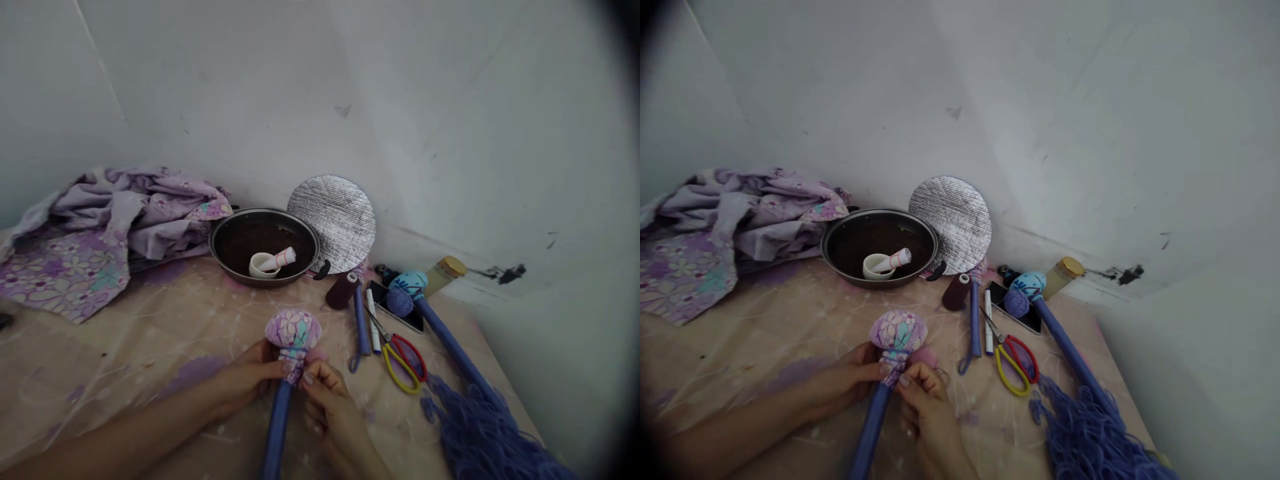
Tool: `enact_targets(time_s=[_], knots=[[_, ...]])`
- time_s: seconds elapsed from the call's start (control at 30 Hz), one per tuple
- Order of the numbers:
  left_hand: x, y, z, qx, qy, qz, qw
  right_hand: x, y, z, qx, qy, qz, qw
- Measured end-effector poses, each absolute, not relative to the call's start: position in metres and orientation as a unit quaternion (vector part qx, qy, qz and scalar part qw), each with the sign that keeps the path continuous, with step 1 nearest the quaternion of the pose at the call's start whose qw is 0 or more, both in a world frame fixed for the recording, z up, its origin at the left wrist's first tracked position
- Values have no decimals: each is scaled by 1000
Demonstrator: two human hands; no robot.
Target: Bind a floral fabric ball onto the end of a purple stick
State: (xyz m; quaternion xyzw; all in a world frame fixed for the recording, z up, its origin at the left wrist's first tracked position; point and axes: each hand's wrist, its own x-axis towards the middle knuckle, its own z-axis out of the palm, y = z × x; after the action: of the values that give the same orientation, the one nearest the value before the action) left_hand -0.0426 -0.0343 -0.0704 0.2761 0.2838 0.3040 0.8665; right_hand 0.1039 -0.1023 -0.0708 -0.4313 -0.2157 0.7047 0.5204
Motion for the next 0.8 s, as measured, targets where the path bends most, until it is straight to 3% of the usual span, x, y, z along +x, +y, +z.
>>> enact_targets(time_s=[0.17,0.3,0.4,0.6,0.8], knots=[[-42,-35,-75,289,275,306,865,100,-103,-72,-435,-198,690,544],[-45,-35,-72,263,255,306,879,109,-101,-70,-485,-309,663,479],[-49,-35,-73,247,240,300,890,122,-99,-64,-529,-440,573,445],[-53,-35,-75,235,210,297,902,137,-102,-36,-606,-478,401,493],[-53,-36,-68,243,199,294,903,127,-112,-23,-555,-528,429,478]])
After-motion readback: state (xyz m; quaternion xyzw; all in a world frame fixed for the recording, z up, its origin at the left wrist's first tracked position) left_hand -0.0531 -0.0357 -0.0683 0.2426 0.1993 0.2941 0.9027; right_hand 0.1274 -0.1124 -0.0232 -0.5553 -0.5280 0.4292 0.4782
